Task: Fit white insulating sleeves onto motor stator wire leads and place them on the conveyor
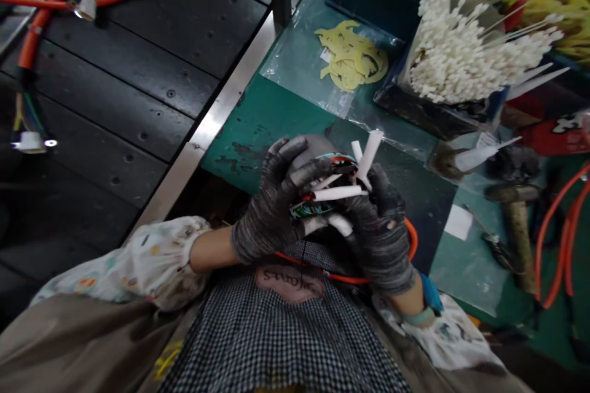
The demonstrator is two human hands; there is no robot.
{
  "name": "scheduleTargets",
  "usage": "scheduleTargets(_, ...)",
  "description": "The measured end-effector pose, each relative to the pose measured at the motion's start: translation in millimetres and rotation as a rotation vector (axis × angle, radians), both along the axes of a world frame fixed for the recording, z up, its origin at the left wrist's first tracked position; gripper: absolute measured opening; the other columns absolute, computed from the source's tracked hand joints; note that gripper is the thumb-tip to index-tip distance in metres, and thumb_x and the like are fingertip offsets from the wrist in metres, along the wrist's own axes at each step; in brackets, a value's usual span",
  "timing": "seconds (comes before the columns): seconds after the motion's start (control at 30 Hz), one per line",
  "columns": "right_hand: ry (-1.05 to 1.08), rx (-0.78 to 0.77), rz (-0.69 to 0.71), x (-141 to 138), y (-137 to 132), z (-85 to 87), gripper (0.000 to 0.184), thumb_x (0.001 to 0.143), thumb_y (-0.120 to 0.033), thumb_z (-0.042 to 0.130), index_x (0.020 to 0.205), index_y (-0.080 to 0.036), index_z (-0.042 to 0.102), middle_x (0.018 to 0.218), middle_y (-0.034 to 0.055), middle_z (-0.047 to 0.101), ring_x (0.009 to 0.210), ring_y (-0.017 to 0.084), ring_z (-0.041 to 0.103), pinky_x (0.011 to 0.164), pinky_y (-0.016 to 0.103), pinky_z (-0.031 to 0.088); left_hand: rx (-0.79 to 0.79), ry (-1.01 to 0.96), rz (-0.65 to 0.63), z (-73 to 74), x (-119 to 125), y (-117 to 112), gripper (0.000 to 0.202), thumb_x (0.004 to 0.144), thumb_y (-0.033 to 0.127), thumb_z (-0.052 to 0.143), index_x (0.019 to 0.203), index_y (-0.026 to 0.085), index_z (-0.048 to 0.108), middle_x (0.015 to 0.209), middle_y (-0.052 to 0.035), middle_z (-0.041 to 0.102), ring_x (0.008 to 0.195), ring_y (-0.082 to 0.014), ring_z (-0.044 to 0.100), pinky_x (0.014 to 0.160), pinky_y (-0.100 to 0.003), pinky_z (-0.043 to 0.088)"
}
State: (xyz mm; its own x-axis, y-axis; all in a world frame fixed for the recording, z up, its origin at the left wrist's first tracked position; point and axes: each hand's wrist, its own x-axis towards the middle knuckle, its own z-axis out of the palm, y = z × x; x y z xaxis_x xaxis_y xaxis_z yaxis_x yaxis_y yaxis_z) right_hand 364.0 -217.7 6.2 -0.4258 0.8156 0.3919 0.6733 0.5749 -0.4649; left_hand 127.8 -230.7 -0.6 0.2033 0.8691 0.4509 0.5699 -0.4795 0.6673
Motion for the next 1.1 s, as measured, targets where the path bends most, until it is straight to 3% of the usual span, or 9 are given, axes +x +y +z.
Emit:
scheduleTargets(0.1,0.020,-0.022,0.033,14,8,-1.4,0.041,0.108,-0.033,0.069,0.149,-0.033,0.072,0.165,0.0106,0.061,0.140,0.037,0.070,0.110,0.058,0.069,0.029,0.057,-0.031,9.7,5,9,0.065,0.109,0.042,0.069,0.167,0.028,0.043,0.175,-0.0165,0.041,0.172,-0.0375,0.034,0.144,-0.066,0.029)
scheduleTargets(0.2,0.013,-0.018,0.027,21,17,-4.8,0.028,0.105,-0.033,0.073,0.131,-0.027,0.082,0.165,0.0145,0.059,0.136,0.039,0.071,0.106,0.058,0.070,0.053,0.095,-0.068,19.6,8,15,0.067,0.104,0.031,0.074,0.164,0.020,0.047,0.173,-0.0199,0.043,0.170,-0.0383,0.036,0.145,-0.066,0.025)
scheduleTargets(0.4,0.042,0.033,0.170,26,27,-16.0,0.016,0.100,-0.031,0.078,0.114,-0.026,0.084,0.172,0.0124,0.048,0.146,0.039,0.063,0.114,0.059,0.066,0.019,0.150,-0.102,29.1,9,18,0.071,0.100,0.026,0.076,0.164,0.024,0.046,0.169,-0.0143,0.052,0.168,-0.0334,0.041,0.146,-0.062,0.025)
scheduleTargets(0.57,-0.013,0.044,0.049,24,22,-21.1,0.029,0.100,-0.033,0.080,0.128,-0.027,0.081,0.182,0.0135,0.036,0.149,0.040,0.062,0.116,0.059,0.065,0.053,0.180,-0.112,25.9,10,20,0.070,0.101,0.028,0.071,0.166,0.021,0.045,0.169,-0.0151,0.049,0.168,-0.0333,0.038,0.146,-0.062,0.024)
scheduleTargets(0.73,-0.056,-0.012,0.083,23,20,-15.7,0.029,0.104,-0.033,0.075,0.131,-0.024,0.081,0.170,0.0186,0.055,0.153,0.042,0.061,0.119,0.066,0.062,0.081,0.178,-0.121,24.7,16,19,0.070,0.102,0.029,0.068,0.168,0.024,0.044,0.168,-0.0147,0.051,0.168,-0.0353,0.039,0.145,-0.065,0.026)
scheduleTargets(0.83,-0.089,-0.067,0.110,20,30,-3.6,0.034,0.105,-0.035,0.076,0.138,-0.026,0.080,0.170,0.0184,0.057,0.150,0.040,0.063,0.118,0.062,0.063,0.036,0.124,-0.107,22.3,11,29,0.068,0.102,0.023,0.067,0.166,0.029,0.047,0.164,-0.0110,0.059,0.166,-0.0333,0.045,0.144,-0.062,0.032)
scheduleTargets(0.97,-0.078,-0.093,0.232,4,60,8.1,0.028,0.108,-0.034,0.074,0.135,-0.031,0.083,0.146,0.0069,0.077,0.140,0.029,0.072,0.124,0.046,0.061,-0.111,-0.045,-0.236,17.7,-16,71,0.071,0.099,0.027,0.077,0.164,0.030,0.051,0.155,-0.0134,0.068,0.143,-0.0333,0.069,0.117,-0.050,0.065)
scheduleTargets(1.03,-0.035,-0.086,0.257,-6,78,5.0,0.023,0.111,-0.034,0.071,0.129,-0.029,0.085,0.131,0.0033,0.083,0.126,0.026,0.078,0.117,0.040,0.066,-0.160,-0.058,-0.370,18.7,-31,92,0.077,0.098,0.025,0.077,0.168,0.030,0.046,0.148,-0.0147,0.075,0.126,-0.0323,0.080,0.098,-0.043,0.073)
scheduleTargets(1.1,0.024,-0.077,0.300,-18,96,-3.7,0.022,0.111,-0.034,0.069,0.123,-0.027,0.086,0.124,0.0014,0.085,0.124,0.027,0.079,0.115,0.041,0.067,-0.104,0.053,-0.379,17.9,-44,105,0.080,0.100,0.024,0.074,0.172,0.032,0.041,0.140,-0.0126,0.081,0.112,-0.0308,0.084,0.087,-0.039,0.074)
